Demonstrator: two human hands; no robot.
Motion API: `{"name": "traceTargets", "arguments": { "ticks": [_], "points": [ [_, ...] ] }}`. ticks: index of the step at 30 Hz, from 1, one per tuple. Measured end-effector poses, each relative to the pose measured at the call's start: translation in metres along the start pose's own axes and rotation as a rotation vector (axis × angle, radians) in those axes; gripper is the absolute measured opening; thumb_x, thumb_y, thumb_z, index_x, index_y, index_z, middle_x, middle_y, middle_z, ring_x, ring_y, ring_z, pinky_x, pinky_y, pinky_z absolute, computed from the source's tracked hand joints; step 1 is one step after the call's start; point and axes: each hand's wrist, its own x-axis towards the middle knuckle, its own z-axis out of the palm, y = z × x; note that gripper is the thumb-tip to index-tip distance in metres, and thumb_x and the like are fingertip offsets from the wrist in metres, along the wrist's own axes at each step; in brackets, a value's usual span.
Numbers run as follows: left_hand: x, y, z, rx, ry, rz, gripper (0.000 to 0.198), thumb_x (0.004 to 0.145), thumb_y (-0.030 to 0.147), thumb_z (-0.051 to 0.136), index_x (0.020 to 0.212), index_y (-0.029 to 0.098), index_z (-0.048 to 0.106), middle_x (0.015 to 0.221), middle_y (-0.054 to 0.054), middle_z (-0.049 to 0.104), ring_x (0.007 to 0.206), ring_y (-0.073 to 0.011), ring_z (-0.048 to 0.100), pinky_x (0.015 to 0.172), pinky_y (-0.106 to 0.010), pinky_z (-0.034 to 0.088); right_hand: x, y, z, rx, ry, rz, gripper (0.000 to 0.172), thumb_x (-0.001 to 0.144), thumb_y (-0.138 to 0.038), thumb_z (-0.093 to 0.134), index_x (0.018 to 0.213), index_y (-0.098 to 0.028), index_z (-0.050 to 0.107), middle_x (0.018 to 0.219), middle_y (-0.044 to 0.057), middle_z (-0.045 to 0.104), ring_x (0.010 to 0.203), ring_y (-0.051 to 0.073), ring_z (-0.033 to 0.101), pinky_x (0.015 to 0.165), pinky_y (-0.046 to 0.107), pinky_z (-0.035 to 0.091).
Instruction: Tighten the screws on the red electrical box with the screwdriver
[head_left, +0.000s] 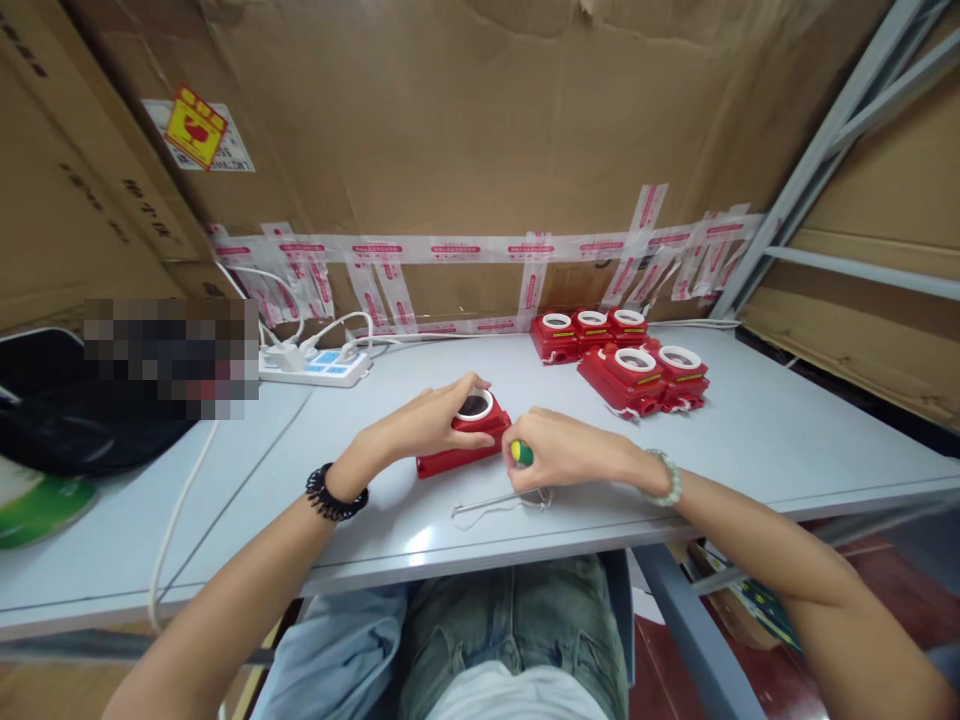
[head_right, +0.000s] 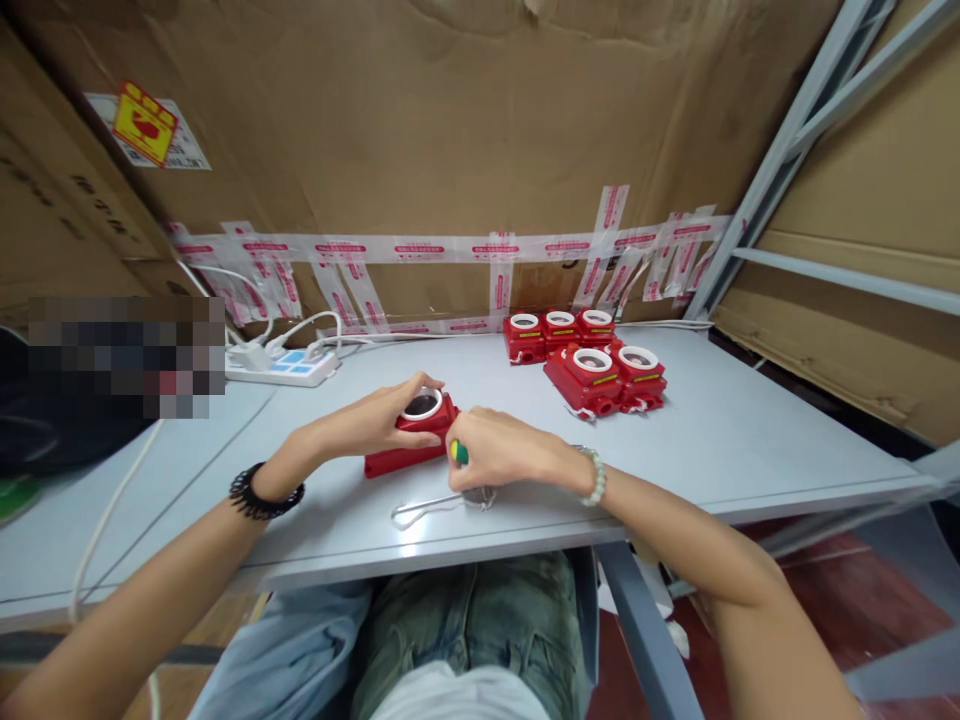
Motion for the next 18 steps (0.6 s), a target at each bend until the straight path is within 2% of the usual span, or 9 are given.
{"name": "traceTargets", "arguments": {
  "ticks": [4,8,13,18],
  "points": [
    [0.000,-0.001,0.001,0.009,0.001,0.001,0.057,0.082,0.052,0.064,0.126,0.023,0.043,0.142,-0.015,0.053,0.121,-0.0313,0.059,0.096,-0.044,0.047,0.002,-0.002,0.011,-0.093,-0.058,-0.040,0.005,0.066,-0.018,0.059,0.063,-0.016,0.061,0.056,-0.001,0.060,0.051,0.009,0.046,0.052,0.024,0.032],
    [0.000,0.000,0.000,0.016,-0.012,-0.005,0.057,0.083,0.052,0.063,0.126,0.023,0.041,0.143,-0.016,0.052,0.121,-0.0312,0.059,0.097,-0.045,0.047,-0.001,0.000,0.009,-0.074,-0.069,-0.050,0.008,0.071,-0.022,0.059,0.066,-0.017,0.062,0.056,-0.002,0.059,0.051,0.009,0.047,0.053,0.024,0.031],
    [-0.001,0.001,-0.001,0.022,-0.022,-0.012,0.058,0.083,0.055,0.062,0.126,0.023,0.040,0.144,-0.016,0.051,0.123,-0.0318,0.058,0.099,-0.046,0.046,-0.008,0.004,0.006,-0.088,-0.129,-0.052,0.015,0.069,-0.029,0.063,0.062,-0.018,0.055,0.055,-0.004,0.054,0.052,0.010,0.044,0.053,0.024,0.031],
    [-0.001,-0.001,0.000,0.011,-0.022,0.000,0.058,0.084,0.054,0.062,0.127,0.023,0.039,0.145,-0.016,0.050,0.124,-0.0315,0.057,0.100,-0.046,0.045,-0.009,0.004,0.009,-0.071,-0.136,-0.071,0.015,0.072,-0.024,0.060,0.061,-0.018,0.052,0.053,-0.004,0.051,0.052,0.010,0.043,0.054,0.024,0.032]
  ]
}}
